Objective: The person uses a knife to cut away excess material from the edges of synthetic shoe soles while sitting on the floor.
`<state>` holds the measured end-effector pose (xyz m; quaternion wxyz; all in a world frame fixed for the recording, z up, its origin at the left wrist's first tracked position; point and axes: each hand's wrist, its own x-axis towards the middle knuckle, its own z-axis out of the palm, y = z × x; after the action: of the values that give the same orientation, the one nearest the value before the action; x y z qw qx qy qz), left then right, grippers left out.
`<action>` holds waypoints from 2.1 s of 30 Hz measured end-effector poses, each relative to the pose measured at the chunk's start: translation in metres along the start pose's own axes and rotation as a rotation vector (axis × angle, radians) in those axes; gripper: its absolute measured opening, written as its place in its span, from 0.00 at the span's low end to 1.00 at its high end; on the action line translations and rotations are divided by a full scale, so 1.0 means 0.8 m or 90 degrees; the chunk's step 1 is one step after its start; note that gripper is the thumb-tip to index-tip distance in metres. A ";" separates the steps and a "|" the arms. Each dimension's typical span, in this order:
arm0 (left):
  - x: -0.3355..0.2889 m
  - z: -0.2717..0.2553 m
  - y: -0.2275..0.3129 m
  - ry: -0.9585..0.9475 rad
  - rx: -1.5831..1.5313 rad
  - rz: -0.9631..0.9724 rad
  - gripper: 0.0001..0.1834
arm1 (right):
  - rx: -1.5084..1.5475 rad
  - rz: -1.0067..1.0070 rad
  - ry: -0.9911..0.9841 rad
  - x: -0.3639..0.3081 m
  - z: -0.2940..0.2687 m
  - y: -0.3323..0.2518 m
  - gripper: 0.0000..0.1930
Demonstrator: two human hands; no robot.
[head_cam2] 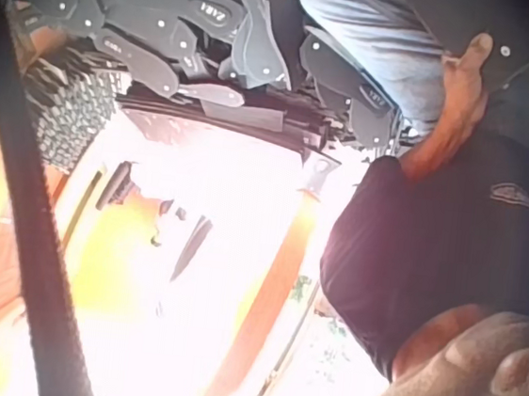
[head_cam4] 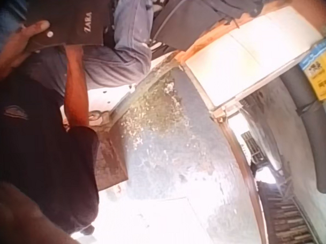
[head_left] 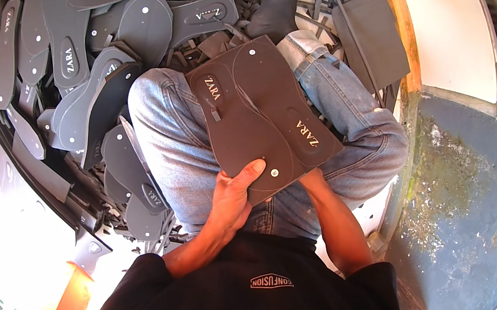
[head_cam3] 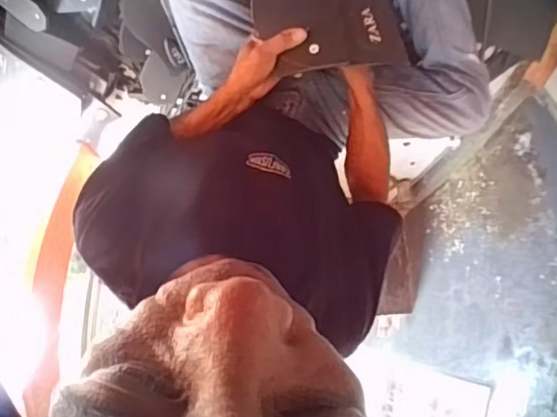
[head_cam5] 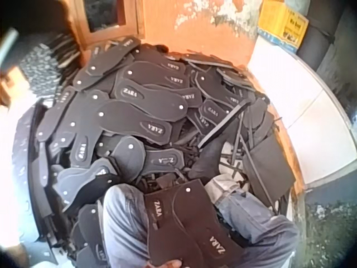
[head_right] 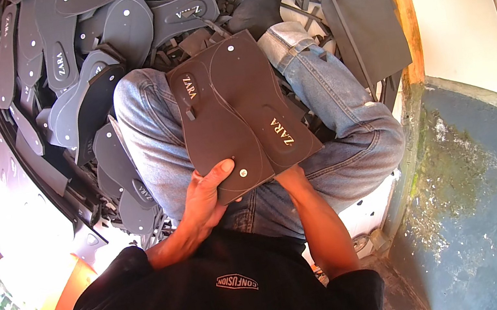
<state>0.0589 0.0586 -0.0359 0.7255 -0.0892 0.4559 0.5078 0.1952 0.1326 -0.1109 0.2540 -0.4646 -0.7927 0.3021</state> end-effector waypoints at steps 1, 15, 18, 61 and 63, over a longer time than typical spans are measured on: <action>0.000 0.000 0.000 -0.005 0.000 -0.001 0.11 | -0.002 0.003 0.004 0.001 0.003 0.001 0.14; 0.007 0.009 -0.008 -0.024 -0.050 -0.011 0.08 | -0.008 0.033 0.040 0.008 0.022 -0.004 0.14; 0.010 0.013 -0.011 -0.021 -0.056 -0.011 0.07 | -0.009 0.040 0.044 0.008 0.025 -0.006 0.14; -0.023 -0.144 0.154 -0.163 -0.120 0.243 0.37 | 0.590 0.509 -0.096 0.031 -0.054 -0.023 0.11; -0.010 -0.132 0.143 -0.129 -0.067 0.350 0.37 | 0.542 0.494 -0.097 -0.011 -0.052 -0.032 0.12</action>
<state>-0.0955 0.0446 -0.0519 0.5969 0.0509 0.3611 0.7146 0.2125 0.1252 -0.0647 0.2311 -0.5552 -0.3892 0.6978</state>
